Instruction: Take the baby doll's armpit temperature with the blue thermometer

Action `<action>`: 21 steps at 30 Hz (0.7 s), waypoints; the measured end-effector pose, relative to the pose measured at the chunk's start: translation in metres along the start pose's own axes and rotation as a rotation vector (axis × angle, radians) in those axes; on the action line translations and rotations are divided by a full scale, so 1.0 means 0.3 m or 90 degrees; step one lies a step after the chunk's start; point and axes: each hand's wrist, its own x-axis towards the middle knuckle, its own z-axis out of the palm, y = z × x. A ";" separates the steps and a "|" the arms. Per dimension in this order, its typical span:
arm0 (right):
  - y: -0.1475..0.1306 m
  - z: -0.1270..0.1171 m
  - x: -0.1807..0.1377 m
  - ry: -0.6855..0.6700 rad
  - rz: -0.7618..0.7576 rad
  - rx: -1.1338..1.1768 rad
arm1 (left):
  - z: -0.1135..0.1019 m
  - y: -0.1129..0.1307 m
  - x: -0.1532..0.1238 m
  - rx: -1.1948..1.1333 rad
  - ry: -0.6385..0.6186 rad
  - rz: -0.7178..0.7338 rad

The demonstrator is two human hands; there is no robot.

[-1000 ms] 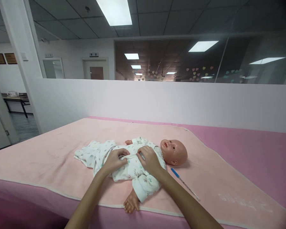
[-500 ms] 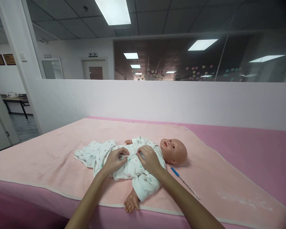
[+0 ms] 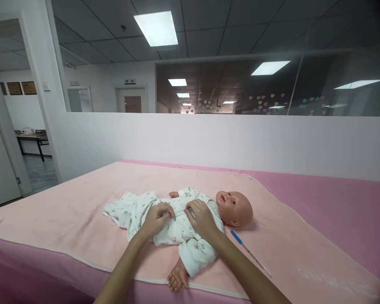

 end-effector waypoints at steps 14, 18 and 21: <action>0.000 -0.002 -0.002 0.001 0.007 -0.001 | 0.005 0.031 -0.001 0.099 0.002 0.013; -0.001 -0.002 -0.002 0.006 0.007 0.001 | 0.006 0.026 -0.002 0.111 0.000 0.025; -0.001 -0.001 -0.002 0.011 0.002 0.001 | 0.004 0.021 -0.002 0.116 -0.009 0.034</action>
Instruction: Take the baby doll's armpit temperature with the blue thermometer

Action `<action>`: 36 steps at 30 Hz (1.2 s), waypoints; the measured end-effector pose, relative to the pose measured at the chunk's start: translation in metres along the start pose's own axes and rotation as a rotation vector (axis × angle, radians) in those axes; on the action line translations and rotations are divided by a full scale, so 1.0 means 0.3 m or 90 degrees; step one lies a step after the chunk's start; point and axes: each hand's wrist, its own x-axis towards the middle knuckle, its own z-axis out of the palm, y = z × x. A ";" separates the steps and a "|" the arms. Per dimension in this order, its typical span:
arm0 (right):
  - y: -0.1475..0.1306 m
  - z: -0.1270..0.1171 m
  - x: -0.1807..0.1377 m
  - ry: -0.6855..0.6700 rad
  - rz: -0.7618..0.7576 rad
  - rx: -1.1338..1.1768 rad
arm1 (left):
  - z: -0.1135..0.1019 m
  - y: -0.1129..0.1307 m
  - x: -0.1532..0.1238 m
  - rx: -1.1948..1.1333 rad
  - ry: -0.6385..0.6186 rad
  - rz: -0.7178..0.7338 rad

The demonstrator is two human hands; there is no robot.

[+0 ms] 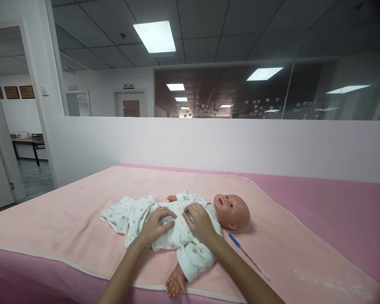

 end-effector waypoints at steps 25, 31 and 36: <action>0.000 0.000 -0.001 0.010 -0.009 -0.001 | 0.014 0.010 -0.005 0.057 0.017 0.009; -0.002 0.000 0.000 0.007 -0.006 -0.001 | 0.017 0.015 -0.005 0.079 0.017 0.006; -0.005 -0.005 -0.002 0.000 -0.005 0.000 | 0.018 0.001 -0.003 0.053 0.015 0.001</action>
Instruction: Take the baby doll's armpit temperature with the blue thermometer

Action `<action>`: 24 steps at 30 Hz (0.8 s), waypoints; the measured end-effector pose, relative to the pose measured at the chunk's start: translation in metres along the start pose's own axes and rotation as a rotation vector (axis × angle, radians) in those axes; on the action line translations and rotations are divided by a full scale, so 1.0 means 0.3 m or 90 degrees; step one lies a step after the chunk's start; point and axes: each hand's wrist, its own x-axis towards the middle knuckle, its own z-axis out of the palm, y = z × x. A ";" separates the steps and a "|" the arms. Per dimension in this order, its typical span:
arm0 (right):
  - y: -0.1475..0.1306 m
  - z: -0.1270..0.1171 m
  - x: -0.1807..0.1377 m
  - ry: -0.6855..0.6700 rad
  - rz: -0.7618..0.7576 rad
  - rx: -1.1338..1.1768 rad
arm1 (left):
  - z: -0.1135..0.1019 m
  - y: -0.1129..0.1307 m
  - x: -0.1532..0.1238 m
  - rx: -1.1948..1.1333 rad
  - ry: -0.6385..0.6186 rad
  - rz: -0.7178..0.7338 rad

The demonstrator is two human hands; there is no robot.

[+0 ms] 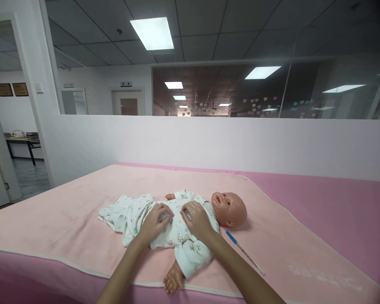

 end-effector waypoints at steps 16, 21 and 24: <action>0.000 0.001 -0.003 -0.007 0.000 -0.005 | 0.008 -0.023 0.000 0.021 0.011 0.026; 0.002 0.003 0.009 -0.012 0.002 -0.020 | 0.011 -0.011 -0.012 0.033 0.062 0.035; -0.012 -0.043 0.012 -0.058 -0.016 -0.027 | 0.010 0.002 -0.015 0.046 0.075 0.021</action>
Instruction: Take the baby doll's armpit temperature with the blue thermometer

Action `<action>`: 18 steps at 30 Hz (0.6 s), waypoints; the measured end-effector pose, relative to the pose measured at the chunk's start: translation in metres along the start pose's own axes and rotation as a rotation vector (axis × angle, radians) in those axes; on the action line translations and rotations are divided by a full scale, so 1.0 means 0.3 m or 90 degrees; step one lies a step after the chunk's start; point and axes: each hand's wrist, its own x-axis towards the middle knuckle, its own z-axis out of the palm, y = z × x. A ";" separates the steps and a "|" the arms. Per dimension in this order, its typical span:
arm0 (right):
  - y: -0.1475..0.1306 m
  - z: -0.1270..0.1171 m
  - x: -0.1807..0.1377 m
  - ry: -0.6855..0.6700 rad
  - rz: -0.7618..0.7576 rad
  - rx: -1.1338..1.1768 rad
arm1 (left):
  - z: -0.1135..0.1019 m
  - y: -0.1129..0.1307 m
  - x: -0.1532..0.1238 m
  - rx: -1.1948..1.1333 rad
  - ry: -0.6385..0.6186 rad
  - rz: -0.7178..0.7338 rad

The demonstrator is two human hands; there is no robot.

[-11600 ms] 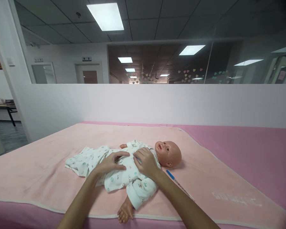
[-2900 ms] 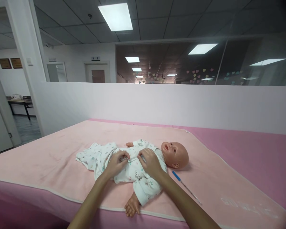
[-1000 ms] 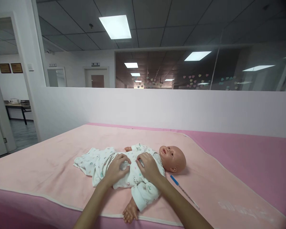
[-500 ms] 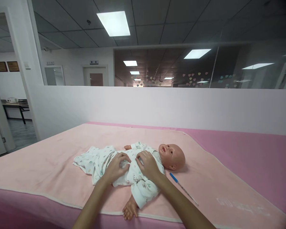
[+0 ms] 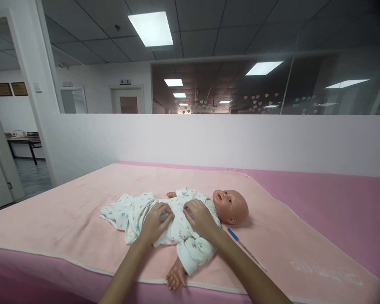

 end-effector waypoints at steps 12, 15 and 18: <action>0.153 -0.173 -0.621 0.120 0.469 -0.272 | 0.059 -0.021 -0.016 0.137 0.215 0.170; 0.191 -0.135 -0.655 0.099 0.449 -0.300 | 0.092 0.023 0.023 0.135 0.164 0.290; 0.165 -0.160 -0.622 0.085 0.472 -0.251 | 0.126 0.111 0.095 0.104 0.090 0.388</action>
